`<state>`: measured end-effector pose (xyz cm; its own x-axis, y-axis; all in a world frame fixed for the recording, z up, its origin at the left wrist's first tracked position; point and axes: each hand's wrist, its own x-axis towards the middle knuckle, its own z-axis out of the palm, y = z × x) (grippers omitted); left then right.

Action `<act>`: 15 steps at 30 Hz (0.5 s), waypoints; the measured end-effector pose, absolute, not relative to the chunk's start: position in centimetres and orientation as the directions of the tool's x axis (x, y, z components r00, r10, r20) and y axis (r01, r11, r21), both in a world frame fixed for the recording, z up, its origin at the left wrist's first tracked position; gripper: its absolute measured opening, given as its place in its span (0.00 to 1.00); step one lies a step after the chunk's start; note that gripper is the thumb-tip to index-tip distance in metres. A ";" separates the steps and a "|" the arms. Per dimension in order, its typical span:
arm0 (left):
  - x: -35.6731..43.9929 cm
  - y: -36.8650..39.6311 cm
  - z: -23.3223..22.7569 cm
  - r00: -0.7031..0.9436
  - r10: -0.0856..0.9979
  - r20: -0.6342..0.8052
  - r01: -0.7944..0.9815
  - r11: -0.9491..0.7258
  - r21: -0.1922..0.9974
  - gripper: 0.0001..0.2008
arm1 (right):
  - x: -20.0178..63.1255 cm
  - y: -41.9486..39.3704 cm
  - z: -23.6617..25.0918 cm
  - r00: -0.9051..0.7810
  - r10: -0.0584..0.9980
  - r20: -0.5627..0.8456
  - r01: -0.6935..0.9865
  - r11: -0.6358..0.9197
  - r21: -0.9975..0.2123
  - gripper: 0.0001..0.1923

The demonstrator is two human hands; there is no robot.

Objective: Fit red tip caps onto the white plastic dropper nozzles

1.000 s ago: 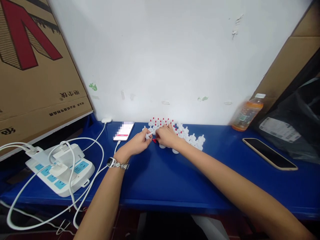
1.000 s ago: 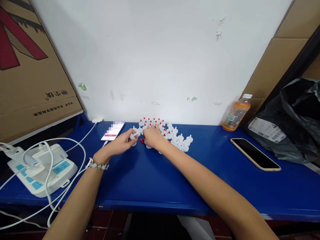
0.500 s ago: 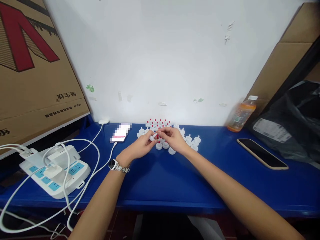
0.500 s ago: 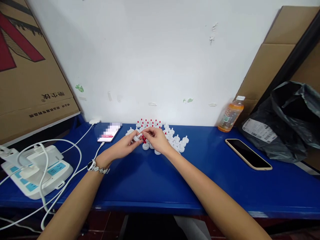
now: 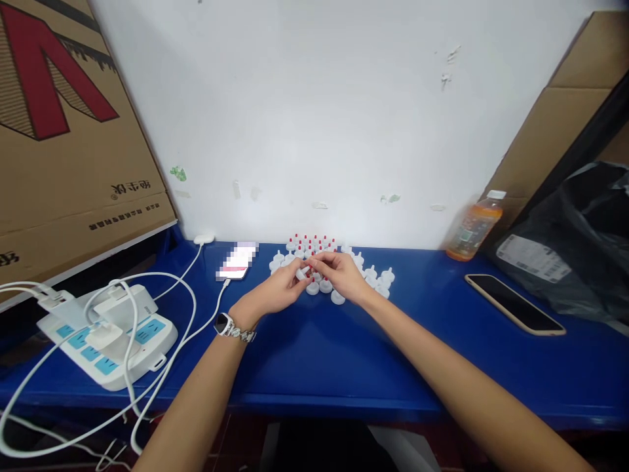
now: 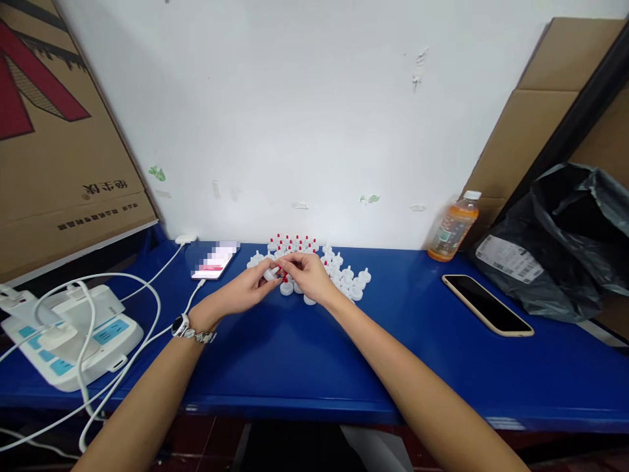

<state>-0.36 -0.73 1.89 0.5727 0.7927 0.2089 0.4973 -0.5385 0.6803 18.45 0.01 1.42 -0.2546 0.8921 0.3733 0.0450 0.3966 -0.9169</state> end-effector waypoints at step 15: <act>0.8 -1.5 2.3 0.547 0.785 0.291 0.456 -0.571 0.683 0.21 | 18.2 -0.3 2.1 -0.192 0.891 0.411 -0.055 0.408 -0.911 0.19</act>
